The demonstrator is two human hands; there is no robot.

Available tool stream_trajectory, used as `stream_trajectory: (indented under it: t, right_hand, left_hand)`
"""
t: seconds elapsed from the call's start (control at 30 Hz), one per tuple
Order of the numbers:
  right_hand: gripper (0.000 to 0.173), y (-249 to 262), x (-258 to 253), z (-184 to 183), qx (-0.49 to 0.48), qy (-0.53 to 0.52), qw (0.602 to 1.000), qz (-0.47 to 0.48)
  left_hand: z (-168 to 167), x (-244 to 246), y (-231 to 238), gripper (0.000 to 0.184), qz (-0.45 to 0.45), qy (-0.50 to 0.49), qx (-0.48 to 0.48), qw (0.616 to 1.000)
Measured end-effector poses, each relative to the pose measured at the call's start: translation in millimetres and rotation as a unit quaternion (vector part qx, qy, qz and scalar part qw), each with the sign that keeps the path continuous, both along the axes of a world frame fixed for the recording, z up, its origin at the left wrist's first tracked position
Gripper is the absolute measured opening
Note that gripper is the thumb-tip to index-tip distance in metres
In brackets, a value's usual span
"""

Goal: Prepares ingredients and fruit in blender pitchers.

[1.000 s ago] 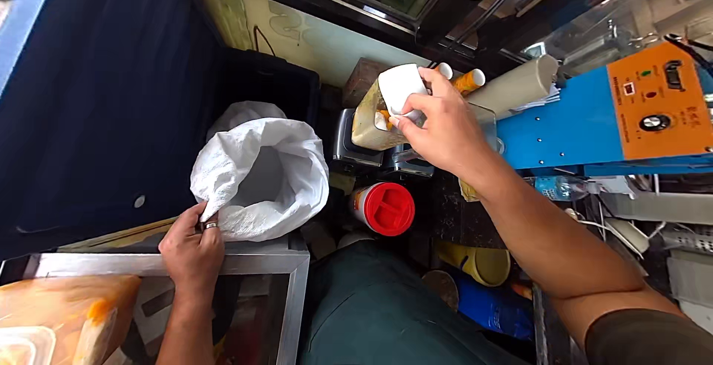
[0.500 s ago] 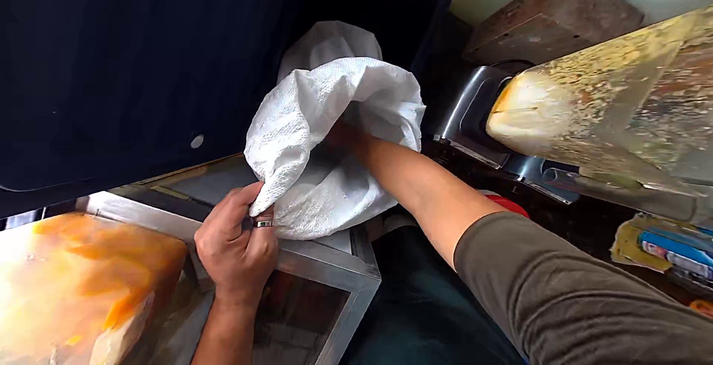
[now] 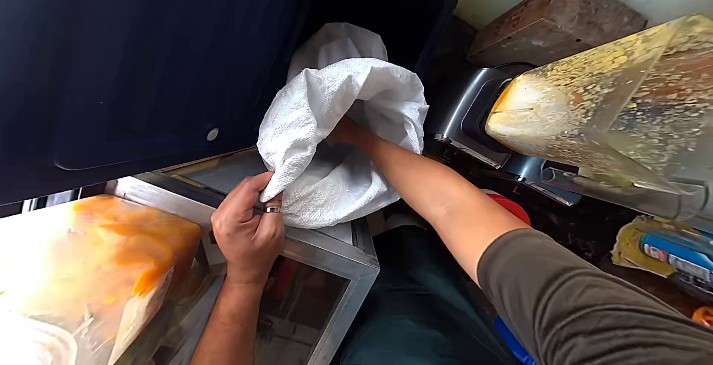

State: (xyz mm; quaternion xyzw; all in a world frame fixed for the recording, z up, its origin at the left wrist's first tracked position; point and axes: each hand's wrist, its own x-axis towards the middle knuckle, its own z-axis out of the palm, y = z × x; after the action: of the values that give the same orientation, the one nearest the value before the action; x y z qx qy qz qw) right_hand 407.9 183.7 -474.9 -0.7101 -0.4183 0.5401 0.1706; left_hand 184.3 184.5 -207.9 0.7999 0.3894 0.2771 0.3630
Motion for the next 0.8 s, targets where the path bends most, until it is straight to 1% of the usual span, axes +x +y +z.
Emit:
stream_trajectory:
  t: [0.07, 0.1, 0.17, 0.23, 0.27, 0.33, 0.37, 0.43, 0.5, 0.53, 0.6, 0.67, 0.7, 0.73, 0.77, 0.8]
  right_hand:
    - [0.044, -1, -21, -32, 0.010, -0.026, 1.000, 0.011]
    - [0.044, 2, -26, -39, 0.020, -0.027, 0.999, 0.020]
    - [0.043, 0, -21, -34, 0.021, -0.001, 1.000, 0.021]
    - [0.040, -10, 7, 7, 0.000, 0.085, 0.996, -0.008]
    - [0.040, -15, 22, 34, -0.008, 0.134, 0.990, -0.048]
    - [0.041, -37, 42, 78, -0.032, 0.239, 0.951, -0.192]
    - [0.041, -53, 48, 104, -0.024, 0.270, 0.932, -0.240]
    - [0.035, -95, 53, 167, 0.036, 0.285, 0.913, -0.290]
    - [0.027, -149, 57, 243, 0.135, 0.256, 0.906, -0.310]
    - [0.023, -175, 64, 279, 0.190, 0.224, 0.901, -0.318]
    - [0.021, -225, 79, 352, 0.303, 0.114, 0.887, -0.330]
    - [0.021, -264, 93, 409, 0.373, -0.068, 0.866, -0.324]
    - [0.018, -277, 102, 423, 0.386, -0.173, 0.852, -0.310]
    - [0.018, -286, 113, 427, 0.383, -0.280, 0.832, -0.287]
    - [0.020, -291, 126, 423, 0.361, -0.376, 0.816, -0.249]
    - [0.022, -294, 139, 415, 0.322, -0.448, 0.811, -0.196]
  left_hand:
    - [1, 0, 0, 0.017, -0.004, 0.001, 0.003, 1.000]
    - [0, 1, 2, 0.018, -0.003, -0.001, 0.008, 1.000]
    - [-1, 1, 2, 0.018, -0.001, -0.001, 0.011, 1.000]
    - [0, 2, 0, 0.017, 0.000, 0.000, 0.005, 1.000]
    - [1, 3, 0, 0.018, 0.002, 0.000, 0.005, 1.000]
    - [1, 3, 1, 0.017, 0.004, -0.002, 0.004, 1.000]
    - [1, 2, 1, 0.018, 0.006, 0.000, 0.004, 1.000]
    - [2, -2, 1, 0.020, 0.007, 0.011, 0.008, 1.000]
    - [2, -4, 1, 0.023, -0.004, 0.012, 0.012, 1.000]
    - [2, -2, 3, 0.024, -0.012, 0.013, 0.014, 1.000]
    - [7, 6, 2, 0.027, -0.026, 0.023, 0.006, 0.999]
    - [15, 11, 0, 0.027, -0.024, 0.031, -0.002, 0.999]
    - [17, 13, -1, 0.027, -0.021, 0.031, -0.006, 0.999]
    - [19, 14, -1, 0.027, -0.020, 0.029, -0.008, 0.999]
    - [19, 15, -1, 0.027, -0.019, 0.031, -0.010, 0.999]
    - [20, 14, -2, 0.027, -0.019, 0.034, -0.012, 0.999]
